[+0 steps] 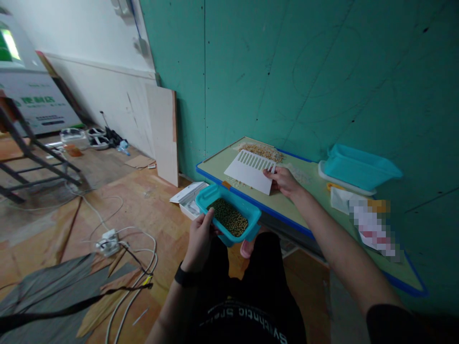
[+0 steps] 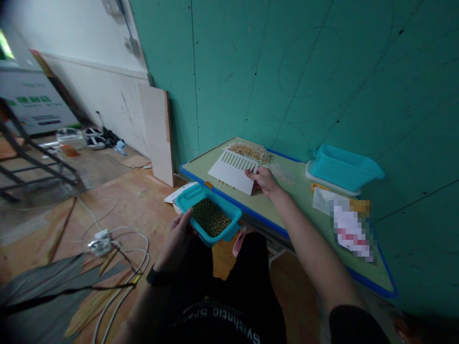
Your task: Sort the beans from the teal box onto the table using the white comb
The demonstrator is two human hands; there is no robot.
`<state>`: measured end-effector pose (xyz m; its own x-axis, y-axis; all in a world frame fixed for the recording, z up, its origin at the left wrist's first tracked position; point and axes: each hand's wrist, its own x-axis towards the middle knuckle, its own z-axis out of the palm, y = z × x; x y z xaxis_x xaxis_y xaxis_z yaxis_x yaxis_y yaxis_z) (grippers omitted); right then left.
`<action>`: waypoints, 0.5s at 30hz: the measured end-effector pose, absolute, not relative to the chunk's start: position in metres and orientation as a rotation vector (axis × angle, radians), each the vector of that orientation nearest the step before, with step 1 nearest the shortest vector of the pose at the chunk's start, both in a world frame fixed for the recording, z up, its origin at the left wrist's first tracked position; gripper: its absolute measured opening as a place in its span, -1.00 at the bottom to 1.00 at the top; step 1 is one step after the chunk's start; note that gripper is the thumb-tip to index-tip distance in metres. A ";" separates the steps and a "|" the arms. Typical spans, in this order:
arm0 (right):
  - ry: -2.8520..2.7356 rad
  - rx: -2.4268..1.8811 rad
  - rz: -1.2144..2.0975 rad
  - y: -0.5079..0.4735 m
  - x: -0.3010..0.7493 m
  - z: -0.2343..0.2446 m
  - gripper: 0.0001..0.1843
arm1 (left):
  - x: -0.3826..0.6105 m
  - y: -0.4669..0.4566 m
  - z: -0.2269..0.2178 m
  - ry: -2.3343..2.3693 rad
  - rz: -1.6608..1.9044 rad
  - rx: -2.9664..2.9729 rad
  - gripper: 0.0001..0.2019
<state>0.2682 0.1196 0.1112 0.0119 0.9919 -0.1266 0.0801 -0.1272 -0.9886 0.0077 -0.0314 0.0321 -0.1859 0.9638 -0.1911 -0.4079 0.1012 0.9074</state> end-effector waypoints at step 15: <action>-1.193 -1.344 1.284 0.112 0.260 0.114 -0.63 | 0.013 -0.029 0.024 1.022 1.463 0.621 -0.59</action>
